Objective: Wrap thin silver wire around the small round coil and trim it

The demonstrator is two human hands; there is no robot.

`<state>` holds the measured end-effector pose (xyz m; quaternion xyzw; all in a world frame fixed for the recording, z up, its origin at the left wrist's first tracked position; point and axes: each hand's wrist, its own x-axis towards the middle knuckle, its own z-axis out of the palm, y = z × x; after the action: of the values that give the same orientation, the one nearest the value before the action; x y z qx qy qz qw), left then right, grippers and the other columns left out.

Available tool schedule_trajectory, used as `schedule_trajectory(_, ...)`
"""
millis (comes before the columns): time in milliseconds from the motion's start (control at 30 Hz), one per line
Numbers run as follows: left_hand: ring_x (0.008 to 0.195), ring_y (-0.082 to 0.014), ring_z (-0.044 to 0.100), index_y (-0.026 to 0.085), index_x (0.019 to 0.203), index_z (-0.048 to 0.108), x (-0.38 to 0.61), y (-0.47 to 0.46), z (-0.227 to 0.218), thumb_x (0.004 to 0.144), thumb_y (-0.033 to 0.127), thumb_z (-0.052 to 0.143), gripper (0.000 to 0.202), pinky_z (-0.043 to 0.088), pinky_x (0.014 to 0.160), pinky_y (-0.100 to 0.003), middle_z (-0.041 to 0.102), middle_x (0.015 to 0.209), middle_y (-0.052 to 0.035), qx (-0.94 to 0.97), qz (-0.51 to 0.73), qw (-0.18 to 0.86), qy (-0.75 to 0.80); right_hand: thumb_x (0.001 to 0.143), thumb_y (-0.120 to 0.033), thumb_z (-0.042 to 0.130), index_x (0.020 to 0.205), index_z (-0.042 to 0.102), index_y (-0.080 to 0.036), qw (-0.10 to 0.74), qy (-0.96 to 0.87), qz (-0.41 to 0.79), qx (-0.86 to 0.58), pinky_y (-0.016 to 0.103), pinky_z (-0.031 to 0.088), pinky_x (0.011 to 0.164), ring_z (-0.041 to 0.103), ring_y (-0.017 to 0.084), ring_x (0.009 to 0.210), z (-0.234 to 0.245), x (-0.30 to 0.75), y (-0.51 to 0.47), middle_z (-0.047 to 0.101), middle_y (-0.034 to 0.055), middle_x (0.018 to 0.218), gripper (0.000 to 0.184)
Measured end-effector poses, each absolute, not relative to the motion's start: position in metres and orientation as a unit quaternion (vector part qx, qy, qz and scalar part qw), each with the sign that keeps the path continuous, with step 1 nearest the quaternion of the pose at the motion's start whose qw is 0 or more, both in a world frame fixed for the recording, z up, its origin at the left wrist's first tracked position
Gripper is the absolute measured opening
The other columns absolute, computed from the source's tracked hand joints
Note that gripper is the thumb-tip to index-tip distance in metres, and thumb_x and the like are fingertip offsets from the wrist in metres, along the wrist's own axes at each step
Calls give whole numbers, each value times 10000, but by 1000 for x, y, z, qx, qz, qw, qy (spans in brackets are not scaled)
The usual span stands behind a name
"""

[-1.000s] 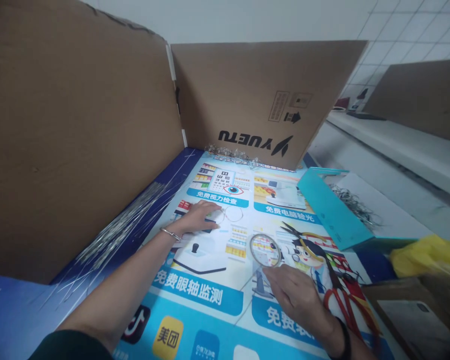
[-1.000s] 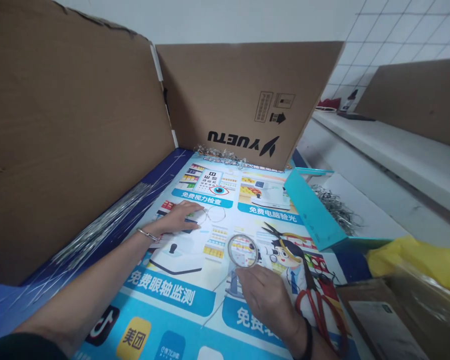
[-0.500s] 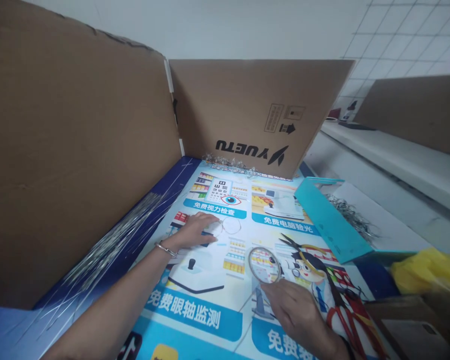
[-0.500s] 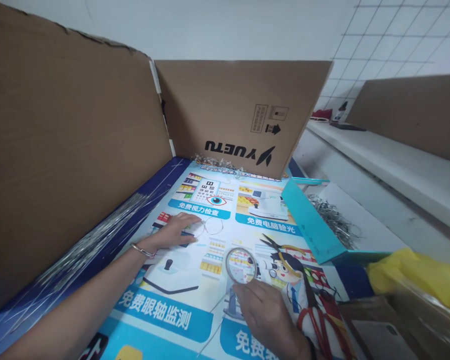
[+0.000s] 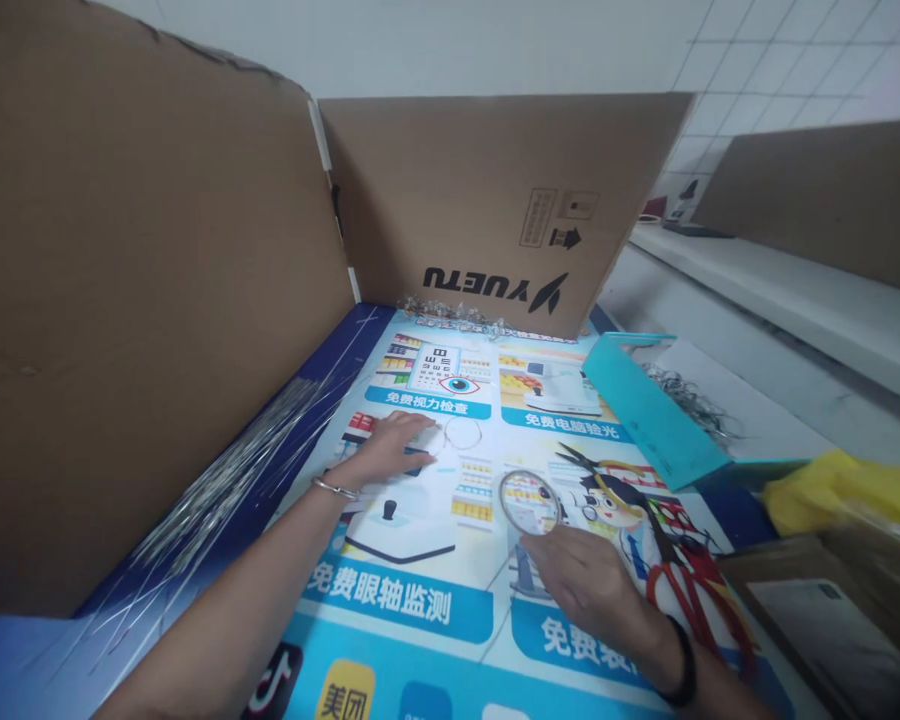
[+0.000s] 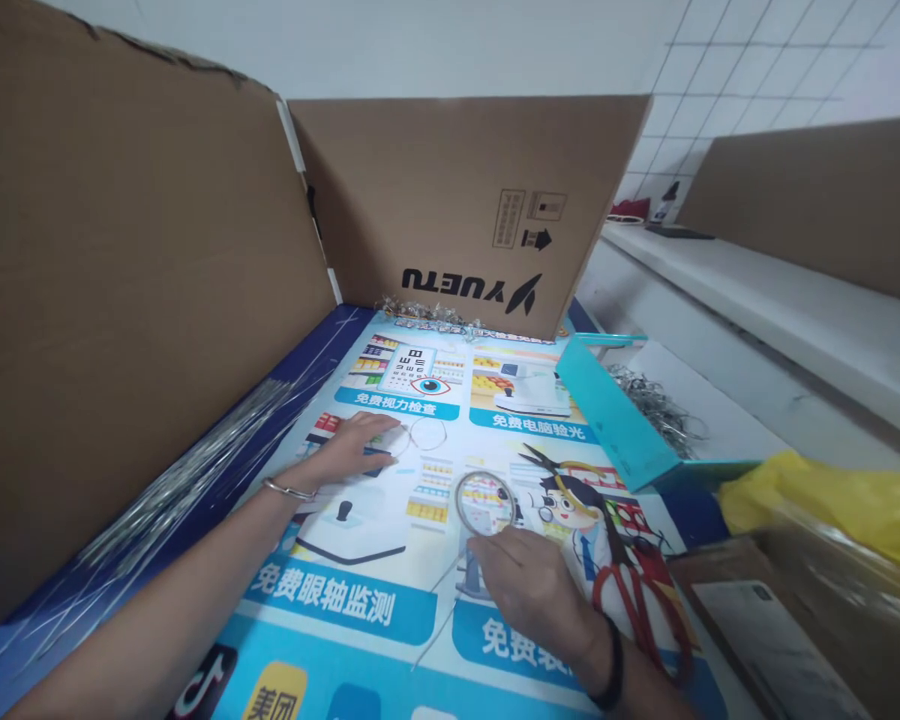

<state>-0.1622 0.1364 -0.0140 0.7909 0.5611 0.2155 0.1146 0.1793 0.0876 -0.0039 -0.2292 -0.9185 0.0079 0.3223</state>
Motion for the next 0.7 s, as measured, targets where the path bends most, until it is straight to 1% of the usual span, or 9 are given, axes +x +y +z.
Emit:
schedule_trajectory(67, 1211, -252, 453, 220, 1276, 540, -163, 138, -16, 778, 430, 661, 554, 349, 1039, -389, 565, 1308, -63, 792, 220, 114, 558, 885, -127, 470, 1020, 667, -211, 294, -932, -5, -210, 289, 532, 667, 648, 169, 708, -4, 182, 85, 708, 60, 804, 253)
schedule_trajectory(133, 1205, -246, 457, 195, 1274, 542, -164, 139, -17, 782, 437, 657, 560, 351, 1037, -371, 569, 1301, -71, 795, 224, 109, 553, 876, -101, 476, 1037, 652, -195, 283, -937, -9, -205, 301, 526, 664, 650, 176, 720, -4, 184, 83, 714, 62, 830, 256)
schedule_trajectory(200, 1205, -244, 459, 187, 1279, 535, -164, 138, -19, 783, 433, 657, 567, 349, 1035, -367, 566, 1305, -75, 798, 225, 104, 549, 872, -90, 486, 1042, 640, -188, 284, -935, -1, -210, 302, 520, 657, 650, 176, 721, -5, 186, 81, 716, 59, 835, 250)
schedule_trajectory(400, 1243, -235, 433, 223, 1312, 493, -163, 136, -17, 798, 433, 637, 573, 325, 1055, -376, 529, 1350, -60, 799, 211, 95, 556, 859, -75, 510, 1085, 619, -184, 301, -928, 17, -217, 306, 510, 657, 653, 181, 742, -10, 189, 81, 716, 59, 841, 273)
schedule_trajectory(533, 1229, -250, 436, 217, 1321, 485, -161, 136, -18, 797, 443, 633, 590, 336, 1042, -384, 532, 1347, -64, 796, 212, 87, 560, 854, -75, 517, 1085, 629, -172, 304, -926, 24, -222, 305, 510, 638, 650, 180, 724, -11, 187, 82, 712, 64, 833, 275)
schedule_trajectory(700, 1166, -275, 465, 204, 1315, 497, -159, 137, -22, 801, 464, 618, 588, 372, 989, -403, 571, 1297, -70, 789, 221, 74, 569, 870, -90, 497, 1063, 637, -180, 301, -931, 41, -203, 299, 531, 739, 668, 175, 828, -14, 183, 85, 723, 64, 925, 255)
